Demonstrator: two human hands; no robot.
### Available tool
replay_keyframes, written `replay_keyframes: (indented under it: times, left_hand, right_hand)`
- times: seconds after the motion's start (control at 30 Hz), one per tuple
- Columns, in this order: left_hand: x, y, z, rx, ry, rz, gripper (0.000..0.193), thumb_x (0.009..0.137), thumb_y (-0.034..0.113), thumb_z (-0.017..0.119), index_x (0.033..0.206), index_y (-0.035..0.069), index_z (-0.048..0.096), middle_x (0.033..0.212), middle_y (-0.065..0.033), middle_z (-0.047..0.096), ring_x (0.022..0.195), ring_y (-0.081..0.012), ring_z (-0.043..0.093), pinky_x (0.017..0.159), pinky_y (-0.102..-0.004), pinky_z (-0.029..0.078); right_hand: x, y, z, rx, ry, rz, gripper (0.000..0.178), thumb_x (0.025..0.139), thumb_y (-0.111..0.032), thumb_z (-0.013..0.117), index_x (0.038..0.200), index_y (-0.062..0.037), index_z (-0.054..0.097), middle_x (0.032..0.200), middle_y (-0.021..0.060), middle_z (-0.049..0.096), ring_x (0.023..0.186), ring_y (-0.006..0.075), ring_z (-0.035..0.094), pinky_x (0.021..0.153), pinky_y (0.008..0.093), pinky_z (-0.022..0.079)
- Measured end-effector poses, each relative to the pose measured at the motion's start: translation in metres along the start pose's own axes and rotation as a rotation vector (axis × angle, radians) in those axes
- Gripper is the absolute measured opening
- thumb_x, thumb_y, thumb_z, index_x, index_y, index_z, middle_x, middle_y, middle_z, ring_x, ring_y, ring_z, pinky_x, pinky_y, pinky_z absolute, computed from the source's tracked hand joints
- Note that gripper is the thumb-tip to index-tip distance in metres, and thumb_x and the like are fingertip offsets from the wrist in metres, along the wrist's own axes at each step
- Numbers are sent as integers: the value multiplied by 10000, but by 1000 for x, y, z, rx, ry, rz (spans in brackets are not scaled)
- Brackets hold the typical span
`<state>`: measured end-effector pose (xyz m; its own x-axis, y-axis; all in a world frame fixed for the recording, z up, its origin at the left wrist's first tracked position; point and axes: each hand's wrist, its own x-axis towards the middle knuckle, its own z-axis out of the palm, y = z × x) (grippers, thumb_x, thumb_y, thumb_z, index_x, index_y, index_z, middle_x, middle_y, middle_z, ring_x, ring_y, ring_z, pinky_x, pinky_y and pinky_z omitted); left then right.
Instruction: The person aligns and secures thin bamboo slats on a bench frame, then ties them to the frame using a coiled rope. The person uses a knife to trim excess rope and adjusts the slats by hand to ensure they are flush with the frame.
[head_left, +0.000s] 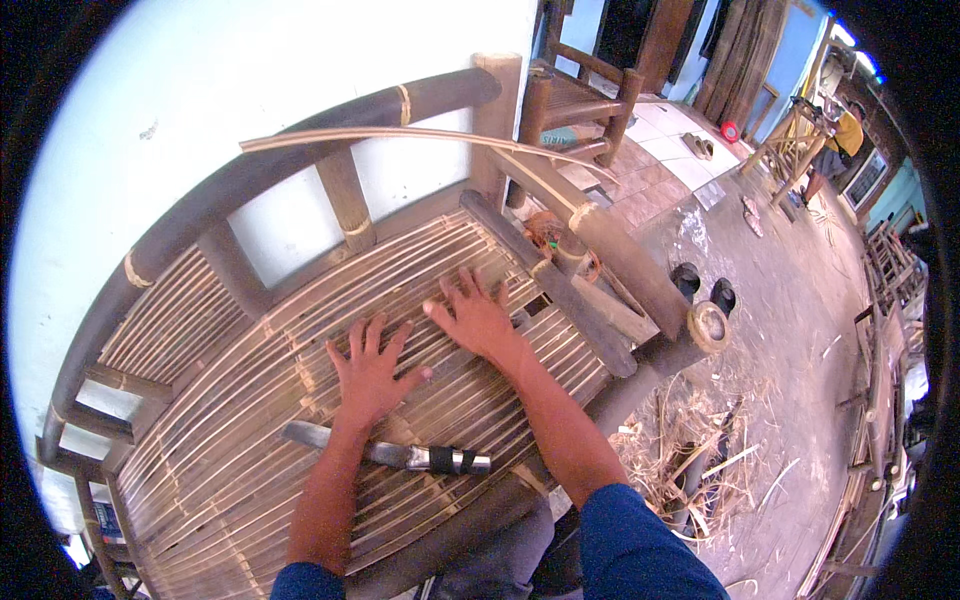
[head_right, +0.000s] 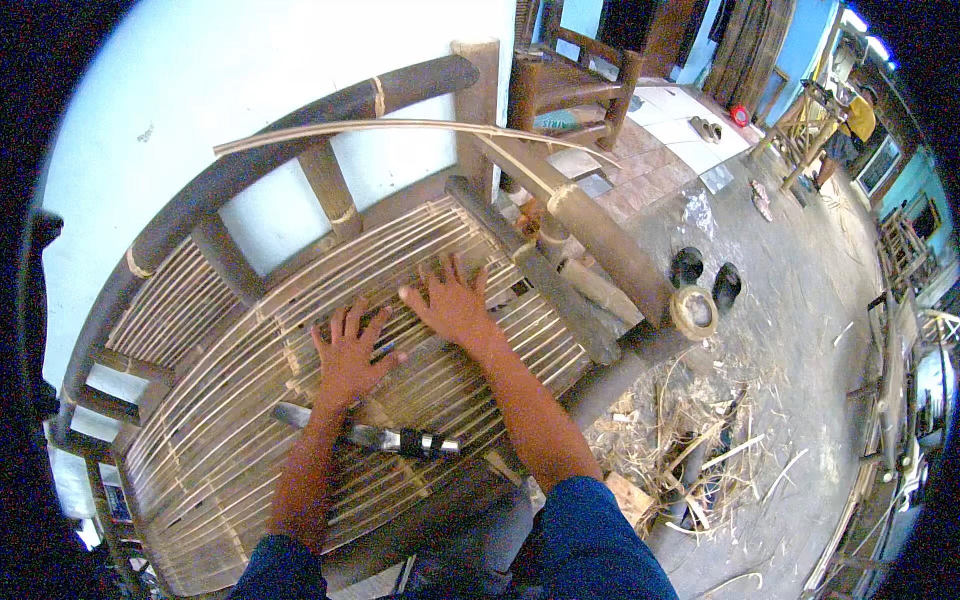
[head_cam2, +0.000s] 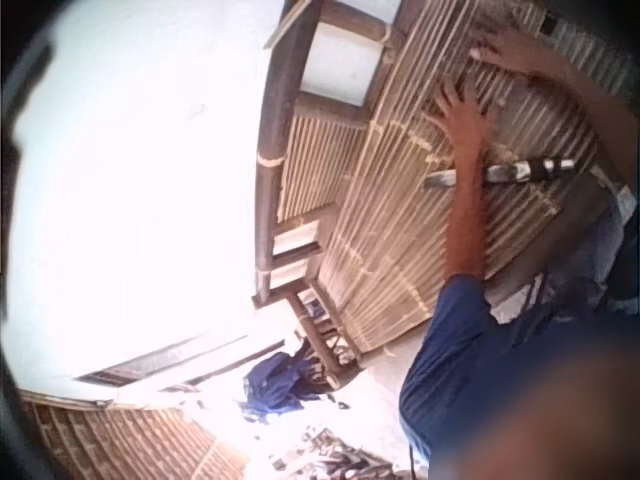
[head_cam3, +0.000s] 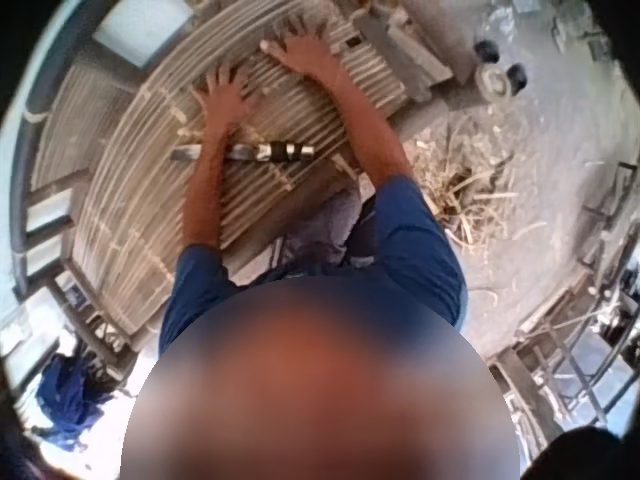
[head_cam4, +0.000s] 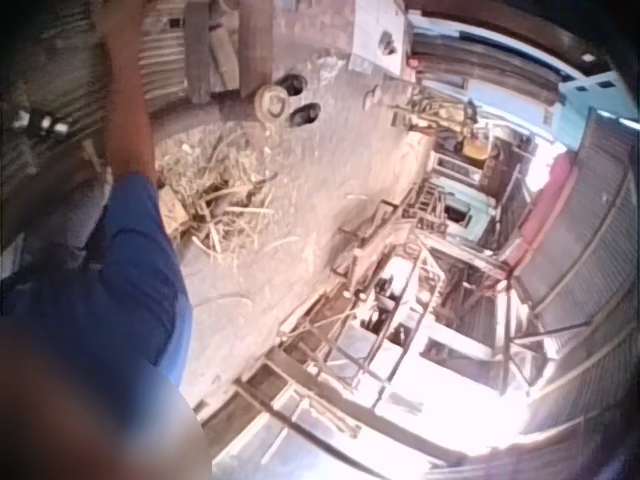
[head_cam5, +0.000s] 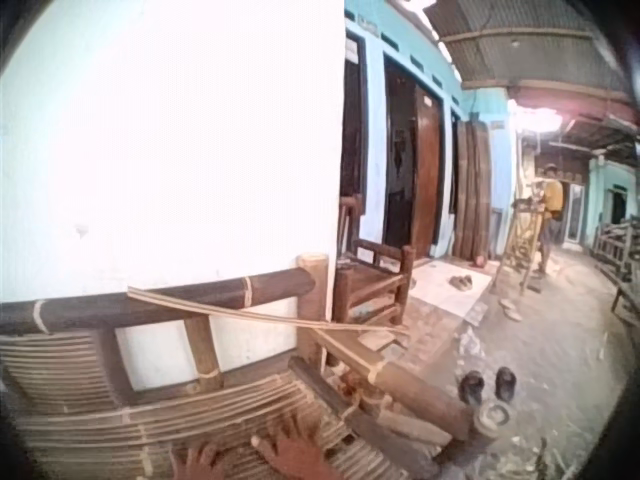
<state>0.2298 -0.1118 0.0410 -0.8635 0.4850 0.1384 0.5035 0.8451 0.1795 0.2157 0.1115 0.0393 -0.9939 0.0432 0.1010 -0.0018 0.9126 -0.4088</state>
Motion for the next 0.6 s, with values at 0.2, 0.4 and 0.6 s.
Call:
replay_keyframes:
  times: [0.2,0.4,0.6]
  left_hand:
    - [4,0,2,10,-40,-22,762,912,727,521,1532,286,465,1611,-122,331,1517,-389,217,1116,-819,42]
    - [10,-1,-6,-91,-168,-78,815,915,781,450,1551,272,454,1661,-118,268,1543,-373,176,1132,-795,-11]
    - [11,2,-9,-95,-195,-104,843,885,837,420,1562,333,425,1679,-119,235,1558,-369,143,1136,-793,-21]
  right_hand:
    - [-21,-10,10,-71,101,-135,758,1019,-655,379,1526,-96,457,1624,235,326,1525,429,255,1192,700,153]
    - [11,-12,15,-26,125,-221,769,1021,-618,425,1504,-21,457,1582,257,387,1491,446,310,1210,636,205]
    - [-59,-6,0,1,79,-112,776,1028,-648,377,1533,-61,432,1644,218,293,1529,423,241,1227,628,164]
